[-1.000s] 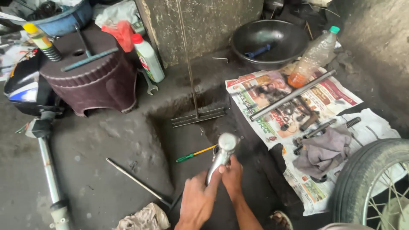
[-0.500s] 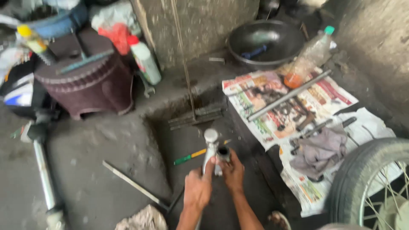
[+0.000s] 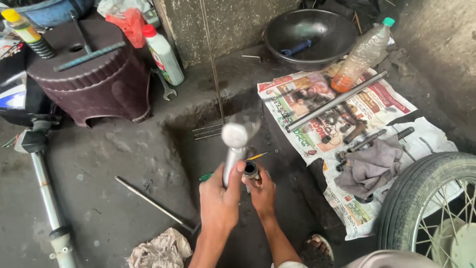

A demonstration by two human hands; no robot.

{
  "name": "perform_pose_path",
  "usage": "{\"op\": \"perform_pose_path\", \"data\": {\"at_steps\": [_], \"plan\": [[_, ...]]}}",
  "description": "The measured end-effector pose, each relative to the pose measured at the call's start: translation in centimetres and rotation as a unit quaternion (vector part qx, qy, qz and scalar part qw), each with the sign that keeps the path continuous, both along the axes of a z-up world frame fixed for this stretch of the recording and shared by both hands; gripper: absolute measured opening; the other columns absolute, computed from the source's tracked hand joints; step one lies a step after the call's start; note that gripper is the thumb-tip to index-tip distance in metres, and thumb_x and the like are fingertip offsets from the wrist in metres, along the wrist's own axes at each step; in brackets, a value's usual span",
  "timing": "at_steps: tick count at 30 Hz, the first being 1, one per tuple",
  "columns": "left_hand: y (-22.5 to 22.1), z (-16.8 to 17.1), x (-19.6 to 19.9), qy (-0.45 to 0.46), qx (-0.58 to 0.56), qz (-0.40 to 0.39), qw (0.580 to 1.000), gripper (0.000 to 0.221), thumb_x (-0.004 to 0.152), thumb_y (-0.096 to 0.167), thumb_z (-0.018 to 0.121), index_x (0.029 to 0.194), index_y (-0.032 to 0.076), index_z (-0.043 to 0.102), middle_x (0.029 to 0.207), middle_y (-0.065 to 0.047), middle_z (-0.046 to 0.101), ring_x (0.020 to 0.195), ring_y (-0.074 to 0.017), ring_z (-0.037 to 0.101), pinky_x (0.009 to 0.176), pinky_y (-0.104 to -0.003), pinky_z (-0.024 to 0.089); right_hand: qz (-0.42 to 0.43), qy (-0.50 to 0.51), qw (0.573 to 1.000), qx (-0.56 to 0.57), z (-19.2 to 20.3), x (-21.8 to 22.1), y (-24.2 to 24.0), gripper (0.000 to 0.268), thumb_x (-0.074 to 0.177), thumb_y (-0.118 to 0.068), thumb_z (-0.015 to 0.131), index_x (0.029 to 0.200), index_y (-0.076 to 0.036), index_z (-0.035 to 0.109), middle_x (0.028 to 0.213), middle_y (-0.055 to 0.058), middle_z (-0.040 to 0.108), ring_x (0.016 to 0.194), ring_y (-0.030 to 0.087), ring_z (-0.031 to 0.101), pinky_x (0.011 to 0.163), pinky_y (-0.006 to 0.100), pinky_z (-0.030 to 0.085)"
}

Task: The person sits on the ground next to a motorcycle front fork tube and hammers a metal bushing into the tube using a mallet. They then press and seat a black seal or collar into the tube end by hand, working the part around the rim with their fingers.

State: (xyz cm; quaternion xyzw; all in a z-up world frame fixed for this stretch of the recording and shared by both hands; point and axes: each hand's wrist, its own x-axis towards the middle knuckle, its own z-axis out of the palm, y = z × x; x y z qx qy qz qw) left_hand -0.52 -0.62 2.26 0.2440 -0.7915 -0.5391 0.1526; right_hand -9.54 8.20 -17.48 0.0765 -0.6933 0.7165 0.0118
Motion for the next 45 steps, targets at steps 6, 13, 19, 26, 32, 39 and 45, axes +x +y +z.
{"op": "perform_pose_path", "data": {"at_steps": [6, 13, 19, 26, 32, 39, 45], "plan": [[-2.3, -3.5, -1.1, -0.213, 0.024, 0.020, 0.976, 0.077, 0.090, 0.070, 0.055, 0.075, -0.004, 0.070, 0.056, -0.013, 0.061, 0.055, -0.0229, 0.064, 0.060, -0.041, 0.052, -0.018, 0.007, 0.999, 0.030, -1.7, -1.8, -0.6, 0.053, 0.088, -0.015, 0.077, 0.138, -0.005, 0.064, 0.100, 0.009, 0.078, 0.085, 0.012, 0.066, 0.074, 0.029, 0.053], [-1.1, 1.5, 2.3, -0.123, 0.103, 0.017, 0.987, 0.067, 0.089, 0.063, 0.057, 0.070, 0.000, 0.068, 0.049, -0.008, 0.058, 0.045, -0.0147, 0.058, 0.046, -0.031, 0.047, -0.007, 0.004, 1.000, 0.022, 0.4, -0.3, -0.9, 0.050, 0.082, -0.010, 0.081, 0.130, -0.004, 0.066, 0.112, 0.007, 0.074, 0.095, 0.013, 0.071, 0.080, 0.029, 0.059], [-0.7, 4.7, 1.2, 0.033, 0.149, 0.016, 0.988, 0.061, 0.092, 0.058, 0.056, 0.079, 0.000, 0.068, 0.052, -0.004, 0.051, 0.044, -0.0111, 0.046, 0.040, -0.032, 0.036, -0.003, 0.029, 0.999, 0.018, 0.8, 0.3, -0.9, 0.055, 0.077, -0.005, 0.083, 0.129, -0.005, 0.065, 0.115, 0.007, 0.074, 0.101, 0.014, 0.071, 0.083, 0.031, 0.059], [-3.1, -9.0, 0.7, -0.117, -0.036, 0.026, 0.992, 0.076, 0.093, 0.068, 0.060, 0.079, -0.005, 0.073, 0.057, -0.015, 0.063, 0.053, -0.0161, 0.062, 0.055, -0.034, 0.048, -0.001, 0.021, 0.999, 0.036, -0.5, -0.7, -1.3, 0.058, 0.083, -0.009, 0.081, 0.137, -0.006, 0.060, 0.119, 0.008, 0.073, 0.104, 0.015, 0.070, 0.088, 0.031, 0.056], [-2.1, -1.7, 2.0, -0.180, 0.104, 0.011, 0.978, 0.073, 0.088, 0.065, 0.057, 0.070, -0.005, 0.067, 0.053, -0.014, 0.062, 0.045, -0.0208, 0.062, 0.047, -0.038, 0.051, 0.006, 0.002, 1.000, 0.020, 0.2, -0.4, -1.3, 0.060, 0.078, -0.002, 0.080, 0.135, -0.006, 0.063, 0.120, 0.007, 0.072, 0.107, 0.015, 0.068, 0.089, 0.032, 0.055], [-0.7, 0.8, 2.9, -0.067, 0.101, 0.000, 0.993, 0.068, 0.091, 0.062, 0.055, 0.068, -0.001, 0.064, 0.049, -0.007, 0.054, 0.044, -0.0149, 0.053, 0.044, -0.035, 0.044, 0.010, 0.029, 0.998, 0.050, 0.3, 0.7, -0.9, 0.056, 0.081, 0.002, 0.078, 0.133, -0.008, 0.063, 0.112, 0.005, 0.072, 0.098, 0.013, 0.069, 0.082, 0.028, 0.057], [-1.3, -9.2, 2.9, -0.127, -0.035, -0.020, 0.991, 0.075, 0.093, 0.069, 0.057, 0.079, -0.003, 0.073, 0.059, -0.017, 0.062, 0.060, -0.0284, 0.060, 0.061, -0.044, 0.049, 0.029, 0.055, 0.997, 0.048, -3.0, 0.4, 0.7, 0.047, 0.082, -0.005, 0.079, 0.127, -0.006, 0.065, 0.098, 0.010, 0.070, 0.089, 0.014, 0.063, 0.080, 0.030, 0.054]]}}
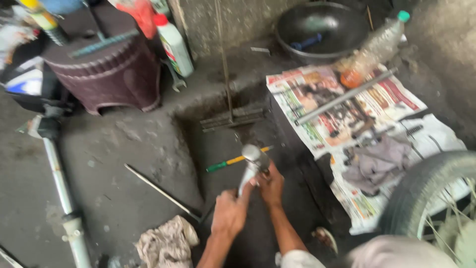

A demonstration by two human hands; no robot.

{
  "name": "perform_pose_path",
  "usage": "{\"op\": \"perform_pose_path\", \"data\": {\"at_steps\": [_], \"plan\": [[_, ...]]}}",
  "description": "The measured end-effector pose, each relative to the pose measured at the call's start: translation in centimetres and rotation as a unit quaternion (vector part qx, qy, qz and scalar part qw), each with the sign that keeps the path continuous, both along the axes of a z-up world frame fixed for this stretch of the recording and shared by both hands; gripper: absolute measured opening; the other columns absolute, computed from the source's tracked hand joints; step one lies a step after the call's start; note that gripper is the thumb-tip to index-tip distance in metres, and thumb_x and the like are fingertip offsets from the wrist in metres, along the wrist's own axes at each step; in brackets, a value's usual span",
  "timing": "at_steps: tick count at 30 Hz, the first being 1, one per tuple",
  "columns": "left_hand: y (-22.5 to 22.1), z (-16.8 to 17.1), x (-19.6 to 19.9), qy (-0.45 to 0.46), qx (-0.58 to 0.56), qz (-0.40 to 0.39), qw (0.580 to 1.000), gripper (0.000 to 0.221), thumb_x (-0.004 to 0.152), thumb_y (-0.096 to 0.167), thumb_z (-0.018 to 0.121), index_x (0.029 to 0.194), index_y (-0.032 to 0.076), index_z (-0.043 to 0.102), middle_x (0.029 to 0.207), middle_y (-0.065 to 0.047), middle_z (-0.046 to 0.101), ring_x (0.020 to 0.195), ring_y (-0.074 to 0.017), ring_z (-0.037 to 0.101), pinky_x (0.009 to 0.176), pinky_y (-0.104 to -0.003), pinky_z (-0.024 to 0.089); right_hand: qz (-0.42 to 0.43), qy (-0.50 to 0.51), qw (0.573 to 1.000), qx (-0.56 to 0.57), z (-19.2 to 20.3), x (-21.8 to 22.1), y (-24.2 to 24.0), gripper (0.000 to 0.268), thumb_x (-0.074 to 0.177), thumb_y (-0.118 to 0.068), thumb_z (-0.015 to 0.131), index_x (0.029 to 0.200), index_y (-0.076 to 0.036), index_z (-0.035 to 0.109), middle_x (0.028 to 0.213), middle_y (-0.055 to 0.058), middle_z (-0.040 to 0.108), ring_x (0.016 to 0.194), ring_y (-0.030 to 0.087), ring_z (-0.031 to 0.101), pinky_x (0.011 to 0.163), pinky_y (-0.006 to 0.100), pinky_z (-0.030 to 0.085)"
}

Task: The person sits on the ground next to a motorcycle front fork tube and hammers a metal bushing into the tube using a mallet. They then press and seat a black seal or collar into the tube end by hand, working the part around the rim with their fingers.

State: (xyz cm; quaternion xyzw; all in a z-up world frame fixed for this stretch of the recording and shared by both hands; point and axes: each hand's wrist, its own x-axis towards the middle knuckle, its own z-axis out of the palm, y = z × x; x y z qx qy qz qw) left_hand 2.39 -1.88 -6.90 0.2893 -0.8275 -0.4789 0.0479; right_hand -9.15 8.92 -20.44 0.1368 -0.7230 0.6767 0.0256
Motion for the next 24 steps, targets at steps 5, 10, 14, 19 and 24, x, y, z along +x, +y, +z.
{"op": "perform_pose_path", "data": {"at_steps": [5, 10, 14, 19, 24], "plan": [[0.8, 7.4, 0.4, -0.025, -0.018, -0.039, 0.999, 0.076, 0.093, 0.069, 0.055, 0.084, -0.004, 0.076, 0.061, -0.021, 0.064, 0.062, -0.0357, 0.066, 0.065, -0.047, 0.053, -0.031, -0.052, 0.997, 0.052, 1.2, -1.6, -0.1, 0.044, 0.086, -0.004, 0.064, 0.130, -0.006, 0.068, 0.093, 0.009, 0.079, 0.084, 0.012, 0.069, 0.076, 0.030, 0.057], [1.5, 16.4, 0.1, 0.112, 0.086, -0.003, 0.990, 0.062, 0.091, 0.058, 0.056, 0.079, -0.002, 0.069, 0.048, -0.011, 0.055, 0.045, -0.0176, 0.053, 0.047, -0.040, 0.045, -0.045, 0.009, 0.999, -0.001, 1.5, -0.1, -0.8, 0.050, 0.084, -0.013, 0.079, 0.132, -0.006, 0.066, 0.103, 0.007, 0.078, 0.091, 0.011, 0.069, 0.081, 0.028, 0.057], [1.8, 13.1, -0.6, 0.196, 0.116, -0.002, 0.974, 0.058, 0.093, 0.053, 0.057, 0.082, -0.003, 0.068, 0.049, -0.011, 0.053, 0.045, -0.0171, 0.049, 0.044, -0.040, 0.041, -0.041, 0.005, 0.999, -0.007, 2.9, -0.1, -1.0, 0.057, 0.080, -0.009, 0.077, 0.134, -0.006, 0.061, 0.105, 0.006, 0.075, 0.092, 0.011, 0.071, 0.079, 0.028, 0.058], [2.2, 0.3, 0.3, 0.025, -0.070, -0.021, 0.997, 0.064, 0.096, 0.057, 0.065, 0.081, -0.005, 0.073, 0.059, -0.021, 0.061, 0.056, -0.0322, 0.063, 0.054, -0.039, 0.047, -0.024, 0.067, 0.997, 0.037, -0.5, -0.2, -0.4, 0.021, 0.091, -0.011, 0.063, 0.110, -0.005, 0.070, 0.100, 0.008, 0.076, 0.089, 0.016, 0.075, 0.079, 0.031, 0.058], [2.3, 5.4, 1.2, 0.118, -0.136, -0.099, 0.979, 0.049, 0.100, 0.045, 0.056, 0.096, 0.002, 0.079, 0.059, -0.016, 0.064, 0.053, -0.0279, 0.061, 0.049, -0.040, 0.046, -0.011, 0.025, 0.999, -0.039, -5.9, 0.2, 0.3, 0.027, 0.095, -0.017, 0.066, 0.116, 0.000, 0.066, 0.104, 0.016, 0.071, 0.092, 0.028, 0.071, 0.081, 0.038, 0.055]]}}
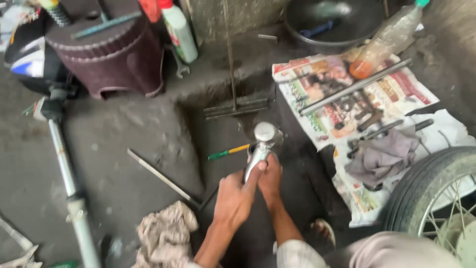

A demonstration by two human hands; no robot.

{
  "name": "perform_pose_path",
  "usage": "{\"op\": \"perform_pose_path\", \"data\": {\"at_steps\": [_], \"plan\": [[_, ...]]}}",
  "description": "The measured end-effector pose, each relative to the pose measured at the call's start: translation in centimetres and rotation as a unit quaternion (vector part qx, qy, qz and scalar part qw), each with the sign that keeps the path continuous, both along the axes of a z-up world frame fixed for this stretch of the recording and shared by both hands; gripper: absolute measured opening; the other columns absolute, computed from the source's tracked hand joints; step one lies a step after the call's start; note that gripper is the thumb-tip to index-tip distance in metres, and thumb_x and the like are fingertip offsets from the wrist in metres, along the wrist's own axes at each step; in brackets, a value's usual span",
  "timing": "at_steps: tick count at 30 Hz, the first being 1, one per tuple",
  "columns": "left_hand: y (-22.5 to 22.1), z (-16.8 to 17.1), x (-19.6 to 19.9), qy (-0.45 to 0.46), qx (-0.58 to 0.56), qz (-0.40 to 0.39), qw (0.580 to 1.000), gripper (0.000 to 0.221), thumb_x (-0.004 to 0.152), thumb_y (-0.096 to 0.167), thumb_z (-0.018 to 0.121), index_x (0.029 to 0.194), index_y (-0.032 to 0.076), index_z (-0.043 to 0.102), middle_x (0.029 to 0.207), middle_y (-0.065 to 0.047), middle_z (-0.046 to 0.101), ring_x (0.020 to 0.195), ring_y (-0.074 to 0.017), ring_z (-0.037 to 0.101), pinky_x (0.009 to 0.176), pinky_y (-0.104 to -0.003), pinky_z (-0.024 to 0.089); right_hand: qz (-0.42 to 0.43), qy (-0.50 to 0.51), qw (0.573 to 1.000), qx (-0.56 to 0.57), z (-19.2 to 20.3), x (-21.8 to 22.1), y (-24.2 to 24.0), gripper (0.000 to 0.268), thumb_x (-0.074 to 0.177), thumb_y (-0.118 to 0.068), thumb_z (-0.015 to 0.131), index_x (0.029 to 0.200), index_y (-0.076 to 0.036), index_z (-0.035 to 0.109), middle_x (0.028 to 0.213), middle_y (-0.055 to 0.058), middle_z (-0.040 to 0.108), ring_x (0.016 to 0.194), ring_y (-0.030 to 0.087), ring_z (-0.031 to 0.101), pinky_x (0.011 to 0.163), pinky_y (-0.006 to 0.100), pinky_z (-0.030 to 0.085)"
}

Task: The person sits on the ground next to a motorcycle front fork tube and hammers a metal bushing into the tube using a mallet. They then press and seat a black seal or collar into the tube end by hand, working the part around the rim with their fingers.

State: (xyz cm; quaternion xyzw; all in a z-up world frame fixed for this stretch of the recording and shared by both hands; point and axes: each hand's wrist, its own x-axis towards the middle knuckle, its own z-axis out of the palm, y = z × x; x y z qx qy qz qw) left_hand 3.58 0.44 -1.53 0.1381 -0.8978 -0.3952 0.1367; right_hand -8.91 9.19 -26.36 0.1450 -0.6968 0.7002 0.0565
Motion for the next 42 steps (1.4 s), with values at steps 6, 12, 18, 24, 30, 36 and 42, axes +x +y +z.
{"op": "perform_pose_path", "data": {"at_steps": [6, 12, 18, 24, 30, 36, 42], "plan": [[0.0, 10.1, -1.6, 0.029, 0.268, 0.070, 0.960, 0.055, 0.094, 0.052, 0.060, 0.087, -0.001, 0.072, 0.051, -0.006, 0.053, 0.046, -0.0105, 0.050, 0.044, -0.034, 0.041, -0.048, -0.004, 0.992, 0.116, 7.6, 0.0, -1.3, 0.043, 0.087, -0.015, 0.075, 0.127, -0.006, 0.066, 0.102, 0.013, 0.073, 0.086, 0.021, 0.071, 0.074, 0.035, 0.056], [-1.6, -1.5, -2.2, 0.052, 0.177, 0.085, 0.979, 0.065, 0.095, 0.058, 0.060, 0.089, -0.006, 0.070, 0.056, -0.012, 0.057, 0.055, -0.0143, 0.051, 0.051, -0.036, 0.045, -0.005, -0.009, 0.999, 0.031, 6.6, -0.3, -1.2, 0.061, 0.077, -0.006, 0.080, 0.136, -0.005, 0.062, 0.103, 0.008, 0.071, 0.088, 0.014, 0.064, 0.075, 0.032, 0.054], [-1.5, -2.6, -0.3, -0.126, 0.107, 0.126, 0.978, 0.078, 0.091, 0.070, 0.061, 0.081, -0.006, 0.074, 0.058, -0.017, 0.061, 0.060, -0.0166, 0.059, 0.063, -0.039, 0.048, -0.016, -0.089, 0.996, 0.003, 8.9, -1.2, -0.6, 0.051, 0.082, -0.005, 0.079, 0.131, -0.005, 0.065, 0.103, 0.005, 0.077, 0.089, 0.009, 0.067, 0.079, 0.027, 0.056], [-0.7, 9.0, -1.2, -0.038, 0.232, 0.117, 0.965, 0.063, 0.091, 0.059, 0.057, 0.076, -0.001, 0.068, 0.050, -0.006, 0.056, 0.047, -0.0140, 0.055, 0.047, -0.035, 0.045, -0.011, -0.083, 0.996, 0.009, 8.1, -0.3, -1.1, 0.050, 0.078, -0.006, 0.084, 0.125, -0.004, 0.068, 0.105, 0.006, 0.077, 0.093, 0.009, 0.068, 0.081, 0.027, 0.057], [-1.4, 4.0, -3.0, 0.089, 0.187, 0.099, 0.973, 0.058, 0.093, 0.058, 0.059, 0.086, 0.001, 0.069, 0.052, -0.006, 0.054, 0.049, -0.0127, 0.051, 0.047, -0.035, 0.043, -0.020, -0.042, 0.999, 0.027, 9.0, -0.4, -1.2, 0.054, 0.076, -0.013, 0.085, 0.127, -0.004, 0.068, 0.108, 0.007, 0.075, 0.095, 0.011, 0.070, 0.081, 0.029, 0.058], [-3.8, -2.9, -4.5, -0.105, 0.140, 0.162, 0.971, 0.074, 0.094, 0.067, 0.060, 0.084, -0.005, 0.073, 0.058, -0.013, 0.062, 0.056, -0.0183, 0.061, 0.058, -0.038, 0.049, 0.000, -0.077, 0.996, -0.038, 6.8, -1.1, -0.6, 0.056, 0.082, -0.022, 0.084, 0.132, -0.007, 0.064, 0.110, 0.006, 0.077, 0.097, 0.011, 0.070, 0.085, 0.028, 0.057], [-2.5, 6.1, -2.4, -0.102, 0.265, 0.169, 0.944, 0.069, 0.090, 0.064, 0.057, 0.077, -0.003, 0.069, 0.054, -0.010, 0.058, 0.048, -0.0176, 0.058, 0.048, -0.037, 0.048, 0.004, -0.068, 0.998, -0.010, 7.7, -1.6, -0.9, 0.053, 0.081, -0.016, 0.084, 0.129, -0.004, 0.067, 0.106, 0.005, 0.076, 0.093, 0.009, 0.069, 0.082, 0.027, 0.055]]}}
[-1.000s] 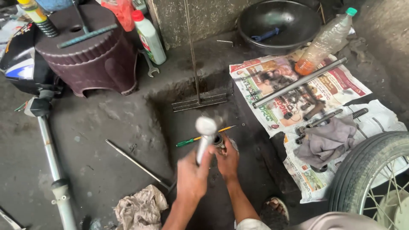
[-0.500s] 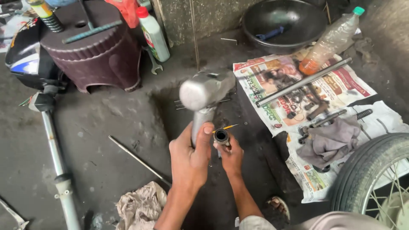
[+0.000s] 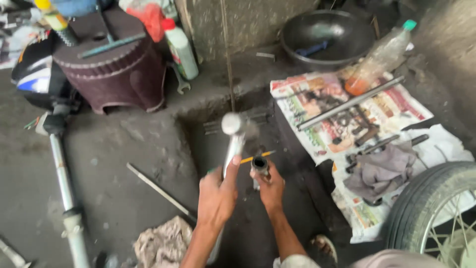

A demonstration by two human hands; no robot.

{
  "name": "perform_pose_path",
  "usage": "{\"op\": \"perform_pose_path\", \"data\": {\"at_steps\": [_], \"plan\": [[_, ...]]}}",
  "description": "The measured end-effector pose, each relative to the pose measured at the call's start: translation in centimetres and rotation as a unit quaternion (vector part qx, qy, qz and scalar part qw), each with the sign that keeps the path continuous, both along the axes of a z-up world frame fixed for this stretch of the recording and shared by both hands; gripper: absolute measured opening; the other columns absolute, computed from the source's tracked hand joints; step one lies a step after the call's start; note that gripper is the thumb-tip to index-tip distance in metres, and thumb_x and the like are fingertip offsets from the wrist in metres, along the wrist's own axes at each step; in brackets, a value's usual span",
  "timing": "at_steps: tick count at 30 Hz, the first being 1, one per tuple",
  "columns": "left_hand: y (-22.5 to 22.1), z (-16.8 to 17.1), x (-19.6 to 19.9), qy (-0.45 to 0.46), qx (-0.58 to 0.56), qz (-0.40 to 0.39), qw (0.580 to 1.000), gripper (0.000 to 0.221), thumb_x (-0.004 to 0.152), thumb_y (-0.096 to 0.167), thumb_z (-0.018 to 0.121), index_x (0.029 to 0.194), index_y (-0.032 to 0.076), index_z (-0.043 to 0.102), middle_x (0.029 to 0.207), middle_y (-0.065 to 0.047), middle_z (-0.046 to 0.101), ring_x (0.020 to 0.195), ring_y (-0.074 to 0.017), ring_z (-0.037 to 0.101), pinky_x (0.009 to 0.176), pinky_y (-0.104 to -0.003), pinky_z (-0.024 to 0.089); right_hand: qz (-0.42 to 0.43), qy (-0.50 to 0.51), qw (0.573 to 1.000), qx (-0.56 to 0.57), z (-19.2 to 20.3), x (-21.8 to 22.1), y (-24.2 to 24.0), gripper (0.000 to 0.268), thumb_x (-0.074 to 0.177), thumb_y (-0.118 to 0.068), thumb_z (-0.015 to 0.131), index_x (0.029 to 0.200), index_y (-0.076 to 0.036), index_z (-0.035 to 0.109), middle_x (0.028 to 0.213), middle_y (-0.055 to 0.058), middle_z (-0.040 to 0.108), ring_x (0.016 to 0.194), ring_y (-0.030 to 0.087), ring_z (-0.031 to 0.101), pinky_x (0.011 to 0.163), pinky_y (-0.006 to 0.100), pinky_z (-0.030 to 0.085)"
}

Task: The person sits on the ground next to a motorcycle front fork tube and hammers a metal bushing into the tube using a mallet. They then press and seat a black seal or collar into the tube end by hand, working the part around the rim with their fingers.

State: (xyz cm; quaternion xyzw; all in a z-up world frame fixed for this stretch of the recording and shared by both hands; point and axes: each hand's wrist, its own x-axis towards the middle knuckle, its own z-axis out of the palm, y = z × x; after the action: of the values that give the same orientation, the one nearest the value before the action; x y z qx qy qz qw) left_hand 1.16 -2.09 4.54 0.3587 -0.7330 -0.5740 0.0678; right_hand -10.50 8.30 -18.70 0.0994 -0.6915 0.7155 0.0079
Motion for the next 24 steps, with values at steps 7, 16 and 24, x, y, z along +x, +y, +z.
{"op": "perform_pose_path", "data": {"at_steps": [7, 16, 24], "plan": [[0.7, -1.7, 0.0, 0.110, -0.051, -0.015, 0.992, 0.064, 0.092, 0.060, 0.056, 0.079, -0.002, 0.068, 0.054, -0.012, 0.057, 0.049, -0.0196, 0.056, 0.049, -0.038, 0.045, 0.018, -0.014, 1.000, 0.008, 0.7, 1.2, 0.0, 0.053, 0.079, -0.010, 0.081, 0.130, -0.005, 0.067, 0.107, 0.003, 0.077, 0.094, 0.010, 0.071, 0.082, 0.027, 0.057], [-1.2, -4.2, 1.7, 0.051, -0.140, -0.038, 0.988, 0.068, 0.094, 0.062, 0.060, 0.082, -0.004, 0.072, 0.059, -0.019, 0.063, 0.056, -0.0134, 0.057, 0.054, -0.037, 0.051, -0.002, -0.040, 0.998, 0.046, 1.4, 1.0, 0.1, 0.047, 0.080, -0.012, 0.081, 0.125, -0.006, 0.070, 0.097, 0.003, 0.079, 0.083, 0.008, 0.069, 0.074, 0.027, 0.056], [0.7, 5.0, 0.9, 0.232, -0.007, -0.029, 0.972, 0.054, 0.095, 0.051, 0.058, 0.082, -0.001, 0.065, 0.051, -0.003, 0.051, 0.046, -0.0092, 0.047, 0.042, -0.032, 0.038, -0.015, -0.020, 0.997, 0.075, 2.2, 1.1, -0.3, 0.053, 0.076, -0.012, 0.085, 0.126, -0.008, 0.069, 0.096, 0.003, 0.078, 0.081, 0.008, 0.066, 0.073, 0.027, 0.055]]}}
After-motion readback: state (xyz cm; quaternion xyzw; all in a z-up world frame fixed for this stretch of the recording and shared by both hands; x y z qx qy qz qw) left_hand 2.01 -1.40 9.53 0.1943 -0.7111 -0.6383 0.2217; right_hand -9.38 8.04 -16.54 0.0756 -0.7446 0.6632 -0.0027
